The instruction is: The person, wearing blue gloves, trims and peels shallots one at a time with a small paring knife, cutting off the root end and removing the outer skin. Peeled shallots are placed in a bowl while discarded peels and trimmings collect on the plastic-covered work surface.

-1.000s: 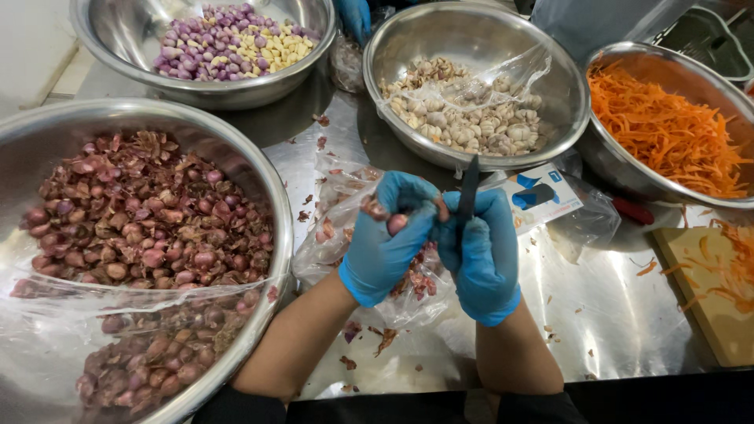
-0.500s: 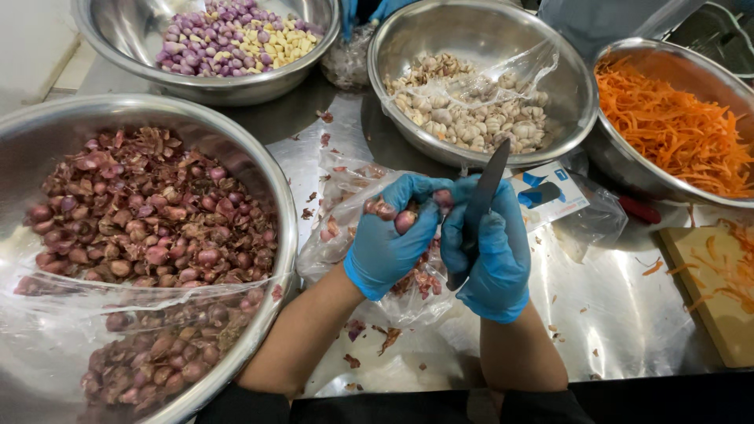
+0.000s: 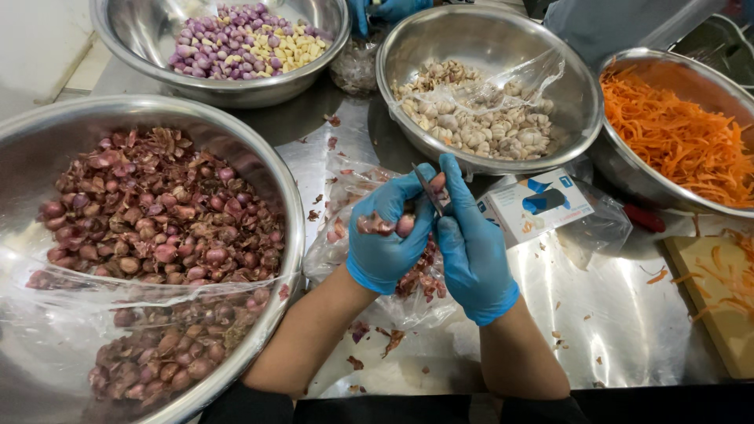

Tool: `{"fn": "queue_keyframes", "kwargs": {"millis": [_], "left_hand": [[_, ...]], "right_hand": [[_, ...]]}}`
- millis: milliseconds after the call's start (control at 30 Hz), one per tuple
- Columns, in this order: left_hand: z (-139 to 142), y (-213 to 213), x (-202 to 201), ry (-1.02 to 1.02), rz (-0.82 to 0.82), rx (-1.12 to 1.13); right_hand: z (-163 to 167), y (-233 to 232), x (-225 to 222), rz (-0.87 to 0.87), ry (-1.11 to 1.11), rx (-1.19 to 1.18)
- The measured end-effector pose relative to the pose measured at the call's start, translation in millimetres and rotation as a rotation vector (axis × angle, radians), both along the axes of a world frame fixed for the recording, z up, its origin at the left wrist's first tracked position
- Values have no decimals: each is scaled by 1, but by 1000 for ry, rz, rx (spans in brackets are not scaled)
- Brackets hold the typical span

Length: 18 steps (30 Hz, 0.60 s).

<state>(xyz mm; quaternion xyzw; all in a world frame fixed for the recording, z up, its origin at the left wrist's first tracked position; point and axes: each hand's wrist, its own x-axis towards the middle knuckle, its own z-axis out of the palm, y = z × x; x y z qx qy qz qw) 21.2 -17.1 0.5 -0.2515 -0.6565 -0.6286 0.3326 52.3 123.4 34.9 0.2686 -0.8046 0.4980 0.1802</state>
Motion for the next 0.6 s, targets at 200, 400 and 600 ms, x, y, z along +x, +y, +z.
{"fn": "queue_keyframes", "kwargs": {"millis": [200,400,600], "left_hand": [[1,-5,-2,11,94,-134],[-2,0,-1,3,7,-31],[-1,3,1,31,-67,74]], "right_hand": [[-3,-5,-2,61,-44,-83],[-15,-2,-10,63,-65,-195],[-16,12,-12,155,-380,-460]]}}
